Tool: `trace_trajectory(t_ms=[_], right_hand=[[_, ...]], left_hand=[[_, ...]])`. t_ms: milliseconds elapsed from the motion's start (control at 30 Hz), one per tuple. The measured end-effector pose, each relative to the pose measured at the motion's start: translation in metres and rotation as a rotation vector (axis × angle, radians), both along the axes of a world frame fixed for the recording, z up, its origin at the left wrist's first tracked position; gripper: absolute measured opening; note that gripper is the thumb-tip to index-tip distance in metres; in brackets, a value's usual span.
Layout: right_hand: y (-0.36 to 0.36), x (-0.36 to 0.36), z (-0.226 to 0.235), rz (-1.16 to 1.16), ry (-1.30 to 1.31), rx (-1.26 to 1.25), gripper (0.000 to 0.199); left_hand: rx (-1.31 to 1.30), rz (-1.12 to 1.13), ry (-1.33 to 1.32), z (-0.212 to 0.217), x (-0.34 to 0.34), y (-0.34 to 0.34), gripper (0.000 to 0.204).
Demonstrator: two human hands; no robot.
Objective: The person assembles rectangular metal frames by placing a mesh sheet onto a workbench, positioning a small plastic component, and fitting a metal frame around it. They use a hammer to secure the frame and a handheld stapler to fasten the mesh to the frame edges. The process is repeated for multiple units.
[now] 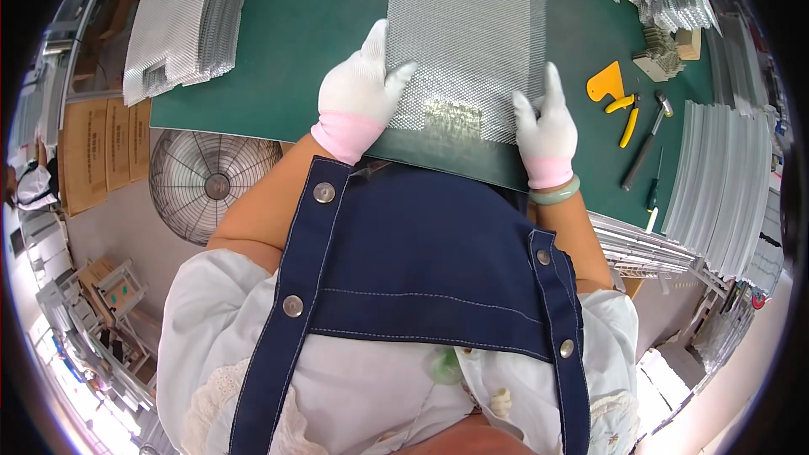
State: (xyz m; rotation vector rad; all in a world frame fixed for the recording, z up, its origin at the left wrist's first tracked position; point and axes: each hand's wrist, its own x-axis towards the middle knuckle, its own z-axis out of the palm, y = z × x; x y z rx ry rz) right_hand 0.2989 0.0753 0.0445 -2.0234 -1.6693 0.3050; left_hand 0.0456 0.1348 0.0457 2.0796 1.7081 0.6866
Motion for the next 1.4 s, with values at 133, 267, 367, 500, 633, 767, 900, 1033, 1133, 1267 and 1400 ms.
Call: trace_trajectory(t_ms=[133, 267, 367, 500, 633, 767, 900, 1033, 1133, 1267, 1400], right_hand=[[-0.003, 0.001, 0.012, 0.006, 0.074, 0.197, 0.067], [-0.014, -0.003, 0.018, 0.016, 0.054, 0.121, 0.067], [-0.015, -0.003, 0.004, 0.02, 0.0, 0.061, 0.067], [-0.008, -0.002, -0.012, 0.027, -0.059, -0.006, 0.068], [-0.004, -0.007, -0.008, -0.002, -0.155, -0.199, 0.065], [0.001, -0.003, -0.01, 0.058, -0.209, -0.174, 0.06], [0.003, -0.001, -0.008, 0.076, -0.193, -0.219, 0.056], [0.004, 0.0, -0.01, 0.085, -0.199, -0.19, 0.056], [-0.007, -0.004, -0.017, 0.069, -0.197, -0.033, 0.055], [-0.006, -0.005, -0.014, 0.096, -0.231, -0.118, 0.052], [0.002, -0.001, -0.013, 0.115, -0.25, -0.192, 0.051]], left_hand=[[0.16, -0.024, -0.084, 0.028, -0.002, -0.003, 0.07], [0.124, -0.046, -0.067, 0.032, -0.007, -0.009, 0.068], [0.053, -0.046, -0.042, 0.017, -0.006, -0.008, 0.067], [-0.077, -0.048, -0.032, 0.0, -0.002, -0.001, 0.065], [-0.176, -0.047, 0.101, -0.008, 0.003, 0.003, 0.063], [-0.262, -0.022, 0.162, 0.003, 0.006, 0.007, 0.062], [-0.293, -0.005, 0.162, 0.005, 0.007, 0.007, 0.061], [-0.197, -0.025, 0.096, -0.005, 0.003, 0.004, 0.061], [-0.144, -0.076, -0.044, -0.005, -0.005, -0.01, 0.059], [-0.075, -0.052, 0.023, -0.012, -0.003, -0.011, 0.058], [-0.168, -0.003, 0.097, -0.005, 0.002, -0.002, 0.058]])
